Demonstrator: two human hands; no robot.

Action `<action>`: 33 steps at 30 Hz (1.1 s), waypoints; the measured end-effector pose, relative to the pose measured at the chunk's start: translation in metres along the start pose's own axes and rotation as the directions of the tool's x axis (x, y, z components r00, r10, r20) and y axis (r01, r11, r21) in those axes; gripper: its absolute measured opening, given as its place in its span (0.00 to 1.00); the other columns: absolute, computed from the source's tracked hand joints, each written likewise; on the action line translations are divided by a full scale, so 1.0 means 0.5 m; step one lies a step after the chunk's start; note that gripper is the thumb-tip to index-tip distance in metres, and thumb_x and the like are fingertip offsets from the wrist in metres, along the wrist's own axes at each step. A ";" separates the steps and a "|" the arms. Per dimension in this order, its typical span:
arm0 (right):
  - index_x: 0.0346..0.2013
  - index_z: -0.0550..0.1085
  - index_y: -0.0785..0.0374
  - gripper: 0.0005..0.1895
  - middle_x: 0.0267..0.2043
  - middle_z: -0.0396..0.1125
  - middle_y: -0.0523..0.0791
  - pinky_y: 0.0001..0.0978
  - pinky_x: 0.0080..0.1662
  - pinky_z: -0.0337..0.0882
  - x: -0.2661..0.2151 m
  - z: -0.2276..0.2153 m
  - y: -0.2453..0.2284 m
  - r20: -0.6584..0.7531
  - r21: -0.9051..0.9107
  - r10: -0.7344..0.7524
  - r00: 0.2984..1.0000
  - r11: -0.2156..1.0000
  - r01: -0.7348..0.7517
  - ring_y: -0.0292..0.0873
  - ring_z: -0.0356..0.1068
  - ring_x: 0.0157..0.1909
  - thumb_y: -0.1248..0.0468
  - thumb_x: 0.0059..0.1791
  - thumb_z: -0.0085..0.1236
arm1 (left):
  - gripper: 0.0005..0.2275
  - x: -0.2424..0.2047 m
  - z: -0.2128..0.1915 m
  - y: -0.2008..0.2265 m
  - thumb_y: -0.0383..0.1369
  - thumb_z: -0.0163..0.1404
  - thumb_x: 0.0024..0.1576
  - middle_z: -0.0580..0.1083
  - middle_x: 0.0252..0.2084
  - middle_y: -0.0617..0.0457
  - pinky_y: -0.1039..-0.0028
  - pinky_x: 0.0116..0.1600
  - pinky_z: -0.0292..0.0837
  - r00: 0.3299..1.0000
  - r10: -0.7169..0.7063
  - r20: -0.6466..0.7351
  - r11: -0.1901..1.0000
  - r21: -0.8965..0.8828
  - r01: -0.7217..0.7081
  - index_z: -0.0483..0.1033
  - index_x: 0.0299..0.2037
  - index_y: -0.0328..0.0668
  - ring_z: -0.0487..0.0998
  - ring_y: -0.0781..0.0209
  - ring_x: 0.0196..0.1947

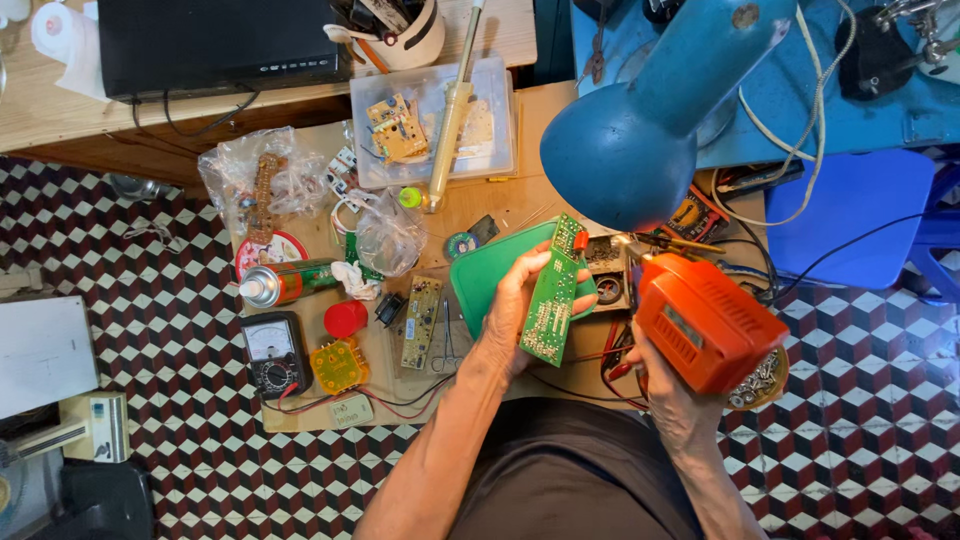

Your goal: The person holds a green circuit board and uses a heat gun to apply heat to specific components. They repeatedly reposition the board and direct the hot air at different areas while inspecting the surface.

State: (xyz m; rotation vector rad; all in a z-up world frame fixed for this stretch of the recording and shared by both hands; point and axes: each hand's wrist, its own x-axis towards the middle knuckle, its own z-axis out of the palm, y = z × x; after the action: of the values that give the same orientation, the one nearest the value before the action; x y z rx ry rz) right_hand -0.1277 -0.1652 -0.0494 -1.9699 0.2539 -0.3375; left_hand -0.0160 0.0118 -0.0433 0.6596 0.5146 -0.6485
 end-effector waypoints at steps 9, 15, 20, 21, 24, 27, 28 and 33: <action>0.58 0.63 0.65 0.32 0.52 0.65 0.52 0.53 0.52 0.72 -0.078 -0.142 0.105 -0.265 -0.624 0.152 0.952 0.726 -0.289 0.58 0.72 0.53 0.64 0.43 0.66 | 0.23 -0.020 -0.003 0.014 0.39 0.45 0.63 0.72 0.54 0.50 0.58 0.54 0.79 0.999 0.001 0.037 0.999 -0.039 0.001 0.64 0.67 0.36 0.77 0.56 0.52; 0.55 0.64 0.65 0.32 0.53 0.66 0.54 0.57 0.49 0.70 -0.140 -0.142 0.226 -0.429 -0.618 0.391 0.814 0.530 -0.580 0.63 0.71 0.50 0.63 0.42 0.69 | 0.24 -0.035 0.021 0.003 0.39 0.46 0.61 0.74 0.52 0.50 0.57 0.54 0.79 0.997 -0.070 -0.013 0.998 0.000 0.070 0.67 0.66 0.38 0.78 0.56 0.51; 0.56 0.64 0.64 0.30 0.53 0.66 0.55 0.55 0.52 0.70 -0.171 -0.109 0.309 -0.472 -0.583 0.350 0.809 0.565 -0.585 0.62 0.70 0.54 0.64 0.43 0.66 | 0.23 -0.049 0.039 -0.015 0.38 0.46 0.60 0.75 0.53 0.49 0.58 0.54 0.79 0.992 -0.107 -0.068 0.994 0.013 0.108 0.68 0.65 0.37 0.78 0.54 0.52; 0.56 0.64 0.65 0.30 0.52 0.66 0.55 0.56 0.52 0.70 -0.173 -0.103 0.321 -0.484 -0.562 0.363 0.796 0.568 -0.601 0.62 0.70 0.54 0.64 0.43 0.66 | 0.23 -0.050 0.042 -0.014 0.37 0.46 0.60 0.75 0.53 0.49 0.58 0.54 0.79 0.991 -0.113 -0.076 0.993 0.018 0.115 0.68 0.65 0.37 0.78 0.55 0.52; 0.57 0.63 0.65 0.30 0.54 0.66 0.55 0.55 0.51 0.70 -0.170 -0.104 0.345 -0.496 -0.511 0.406 0.767 0.578 -0.636 0.63 0.69 0.55 0.61 0.45 0.66 | 0.23 -0.055 0.051 -0.014 0.37 0.46 0.59 0.75 0.54 0.49 0.57 0.55 0.79 0.990 -0.112 -0.089 0.993 0.032 0.116 0.68 0.65 0.38 0.78 0.55 0.52; 0.58 0.61 0.67 0.34 0.55 0.64 0.58 0.55 0.50 0.70 -0.174 -0.112 0.351 -0.431 -0.443 0.446 0.784 0.652 -0.615 0.64 0.68 0.54 0.60 0.44 0.67 | 0.24 -0.060 0.055 -0.014 0.38 0.46 0.60 0.75 0.54 0.48 0.58 0.55 0.79 0.988 -0.116 -0.102 0.992 0.035 0.120 0.68 0.66 0.37 0.78 0.54 0.53; 0.58 0.61 0.67 0.34 0.55 0.63 0.58 0.54 0.51 0.70 -0.170 -0.114 0.351 -0.402 -0.442 0.461 0.791 0.659 -0.608 0.63 0.68 0.55 0.60 0.44 0.67 | 0.24 -0.060 0.056 -0.013 0.38 0.46 0.60 0.75 0.54 0.48 0.57 0.55 0.79 0.987 -0.112 -0.111 0.993 0.029 0.116 0.67 0.66 0.37 0.78 0.54 0.53; 0.61 0.61 0.66 0.33 0.57 0.63 0.56 0.54 0.54 0.69 -0.168 -0.134 0.347 -0.369 -0.382 0.527 0.765 0.664 -0.642 0.61 0.67 0.56 0.60 0.46 0.65 | 0.23 -0.055 0.058 -0.015 0.37 0.45 0.60 0.75 0.54 0.48 0.57 0.55 0.79 0.991 -0.104 -0.084 0.994 0.008 0.105 0.68 0.65 0.37 0.78 0.55 0.53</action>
State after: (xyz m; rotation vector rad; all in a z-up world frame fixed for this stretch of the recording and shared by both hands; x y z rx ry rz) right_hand -0.2339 -0.2656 -0.1919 -2.1993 1.2160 -0.0608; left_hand -0.0335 -0.0027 -0.0093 0.6765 0.6268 -0.7254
